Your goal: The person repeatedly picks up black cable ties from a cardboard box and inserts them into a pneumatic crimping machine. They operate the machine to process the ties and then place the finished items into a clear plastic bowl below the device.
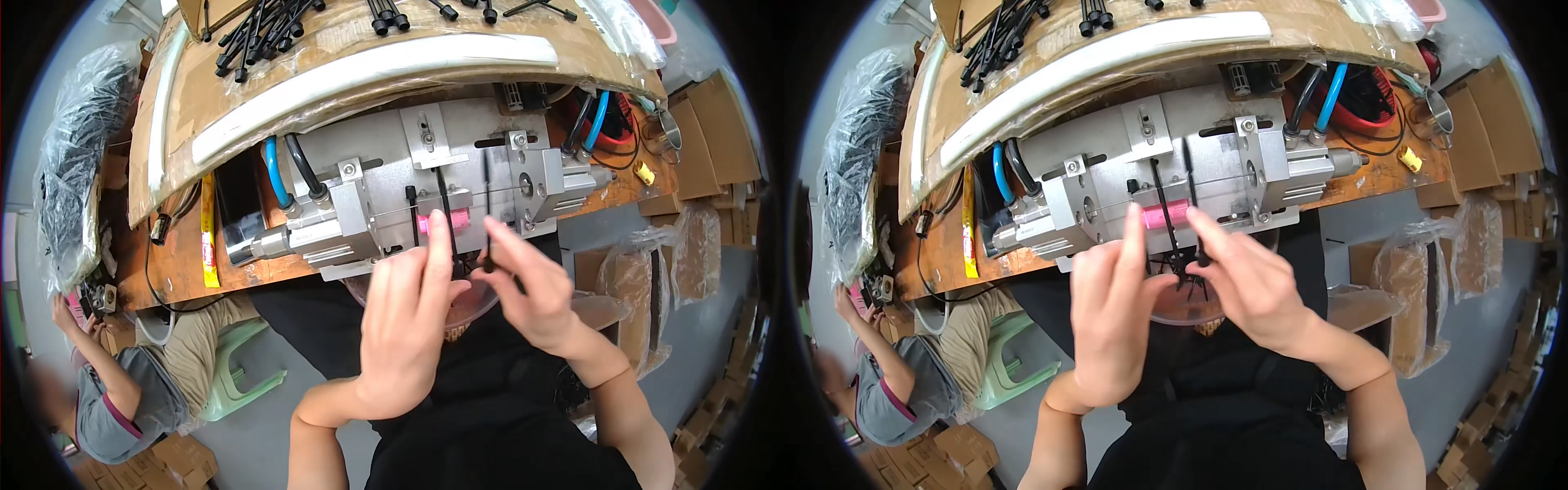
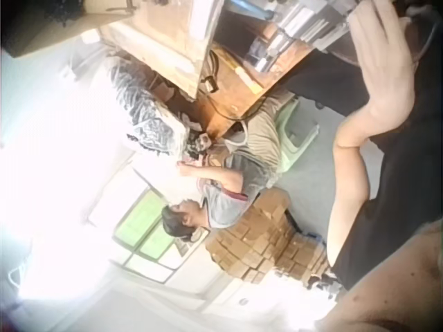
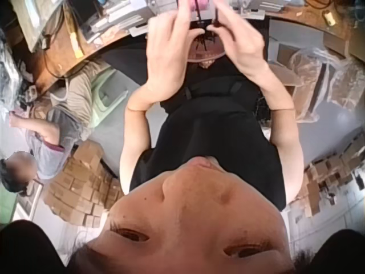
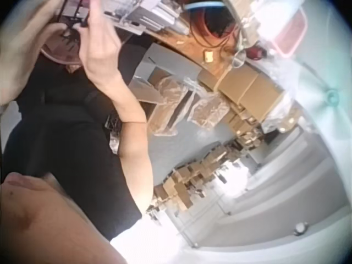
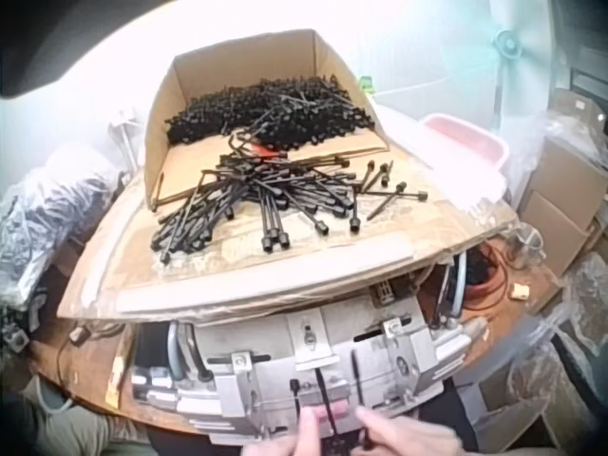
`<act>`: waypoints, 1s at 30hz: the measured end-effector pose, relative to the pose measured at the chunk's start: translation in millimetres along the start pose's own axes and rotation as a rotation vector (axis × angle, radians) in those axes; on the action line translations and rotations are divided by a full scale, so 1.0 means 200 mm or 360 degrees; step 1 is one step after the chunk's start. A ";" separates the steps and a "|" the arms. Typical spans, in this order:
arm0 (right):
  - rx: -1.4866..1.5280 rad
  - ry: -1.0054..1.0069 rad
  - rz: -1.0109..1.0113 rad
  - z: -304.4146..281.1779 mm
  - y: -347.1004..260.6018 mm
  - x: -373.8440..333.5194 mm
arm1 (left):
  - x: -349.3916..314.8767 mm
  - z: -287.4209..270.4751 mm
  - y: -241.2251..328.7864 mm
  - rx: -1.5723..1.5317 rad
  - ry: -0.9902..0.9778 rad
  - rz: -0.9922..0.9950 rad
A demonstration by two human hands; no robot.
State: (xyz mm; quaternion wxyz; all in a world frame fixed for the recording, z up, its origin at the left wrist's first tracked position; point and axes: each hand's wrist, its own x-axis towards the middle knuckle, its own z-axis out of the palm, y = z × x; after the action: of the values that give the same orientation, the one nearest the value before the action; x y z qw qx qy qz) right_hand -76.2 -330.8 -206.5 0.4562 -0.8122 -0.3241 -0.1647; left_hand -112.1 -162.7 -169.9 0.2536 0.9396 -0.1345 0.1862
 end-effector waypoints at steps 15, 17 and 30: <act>-0.0031 -0.0335 0.0022 0.09 -0.01 0.02 | -0.03 -0.13 -0.05 -0.0178 0.0117 -0.0144; -0.0123 -0.0412 -0.0032 0.01 -0.04 0.08 | 0.04 -0.22 -0.16 -0.0005 0.0232 -0.0162; -0.0896 -0.0753 -0.0519 -0.09 0.17 1.23 | 0.92 -0.31 -0.68 0.0211 0.0208 0.0402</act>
State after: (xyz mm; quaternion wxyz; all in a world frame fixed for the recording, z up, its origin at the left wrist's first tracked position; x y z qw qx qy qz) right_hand 128.0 -267.4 -80.2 0.0965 -0.8589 -0.4870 -0.1257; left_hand 82.7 -44.9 -101.8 0.1738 0.9158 -0.2222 0.2859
